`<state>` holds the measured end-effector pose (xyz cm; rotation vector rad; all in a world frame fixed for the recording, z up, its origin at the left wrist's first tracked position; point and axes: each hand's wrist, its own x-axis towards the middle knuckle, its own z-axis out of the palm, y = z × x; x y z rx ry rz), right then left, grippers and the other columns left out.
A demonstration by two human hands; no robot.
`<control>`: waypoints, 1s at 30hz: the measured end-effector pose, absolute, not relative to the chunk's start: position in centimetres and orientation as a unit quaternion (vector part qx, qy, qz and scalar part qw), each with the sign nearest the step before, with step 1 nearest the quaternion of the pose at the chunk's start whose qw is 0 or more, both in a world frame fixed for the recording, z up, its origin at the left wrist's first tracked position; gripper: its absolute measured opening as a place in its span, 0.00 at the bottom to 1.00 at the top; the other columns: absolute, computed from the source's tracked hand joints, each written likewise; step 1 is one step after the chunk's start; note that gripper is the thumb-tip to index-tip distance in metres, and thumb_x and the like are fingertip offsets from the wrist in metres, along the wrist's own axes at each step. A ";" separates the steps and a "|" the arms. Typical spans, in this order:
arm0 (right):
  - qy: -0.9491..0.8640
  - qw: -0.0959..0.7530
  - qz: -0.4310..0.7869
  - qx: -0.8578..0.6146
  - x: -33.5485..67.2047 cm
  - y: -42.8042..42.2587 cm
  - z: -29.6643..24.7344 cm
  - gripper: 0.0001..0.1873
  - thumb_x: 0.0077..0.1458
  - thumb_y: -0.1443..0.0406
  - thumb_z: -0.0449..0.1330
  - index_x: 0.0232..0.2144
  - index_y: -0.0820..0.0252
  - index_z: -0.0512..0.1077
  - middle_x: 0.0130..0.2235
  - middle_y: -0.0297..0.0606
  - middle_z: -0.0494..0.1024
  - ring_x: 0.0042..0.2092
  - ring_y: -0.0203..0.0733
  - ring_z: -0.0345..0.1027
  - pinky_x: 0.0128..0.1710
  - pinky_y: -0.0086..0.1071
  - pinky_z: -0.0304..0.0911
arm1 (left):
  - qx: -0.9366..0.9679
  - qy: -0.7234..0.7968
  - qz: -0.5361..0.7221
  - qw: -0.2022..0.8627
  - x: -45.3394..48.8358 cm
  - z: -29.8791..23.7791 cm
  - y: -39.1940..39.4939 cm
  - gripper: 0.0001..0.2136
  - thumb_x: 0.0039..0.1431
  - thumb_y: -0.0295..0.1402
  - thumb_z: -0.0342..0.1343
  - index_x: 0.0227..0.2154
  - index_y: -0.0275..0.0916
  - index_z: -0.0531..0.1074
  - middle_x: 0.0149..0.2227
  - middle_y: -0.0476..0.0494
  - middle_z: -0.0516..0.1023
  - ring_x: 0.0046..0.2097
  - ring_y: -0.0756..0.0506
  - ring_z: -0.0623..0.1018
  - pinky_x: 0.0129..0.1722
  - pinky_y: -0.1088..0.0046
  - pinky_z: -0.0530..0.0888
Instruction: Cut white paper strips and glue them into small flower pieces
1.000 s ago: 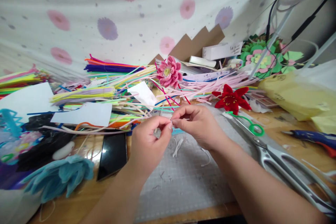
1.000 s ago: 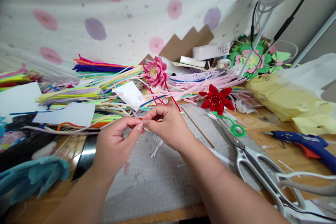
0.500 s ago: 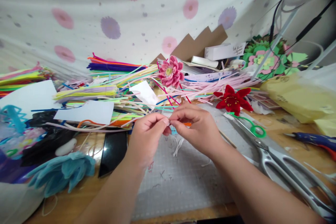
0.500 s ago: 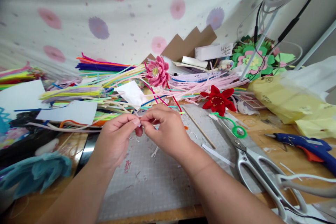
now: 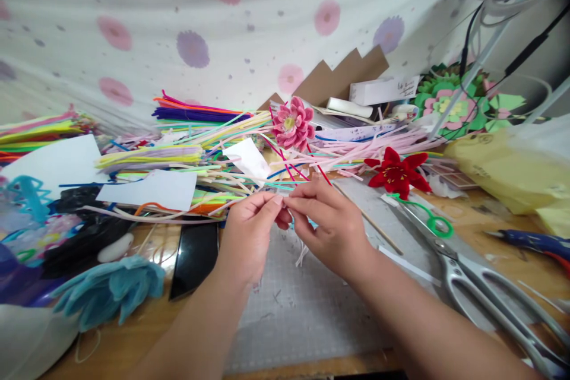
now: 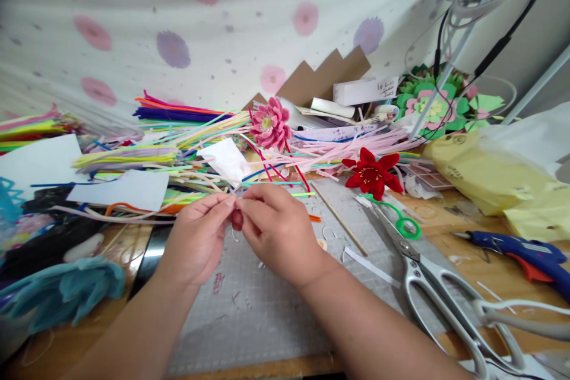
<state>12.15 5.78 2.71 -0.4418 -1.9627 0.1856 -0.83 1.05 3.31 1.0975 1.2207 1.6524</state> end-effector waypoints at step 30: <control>-0.755 0.555 0.243 -0.251 11.7 6.5 2.4 0.07 0.50 0.74 0.59 0.26 0.62 0.76 0.27 0.38 0.76 0.30 0.36 0.69 0.29 0.28 0.66 | 0.550 0.538 0.566 0.297 -1.4 3.3 1.1 0.09 0.58 0.31 0.54 0.25 0.38 0.75 0.22 0.53 0.73 0.27 0.51 0.73 0.29 0.78 0.69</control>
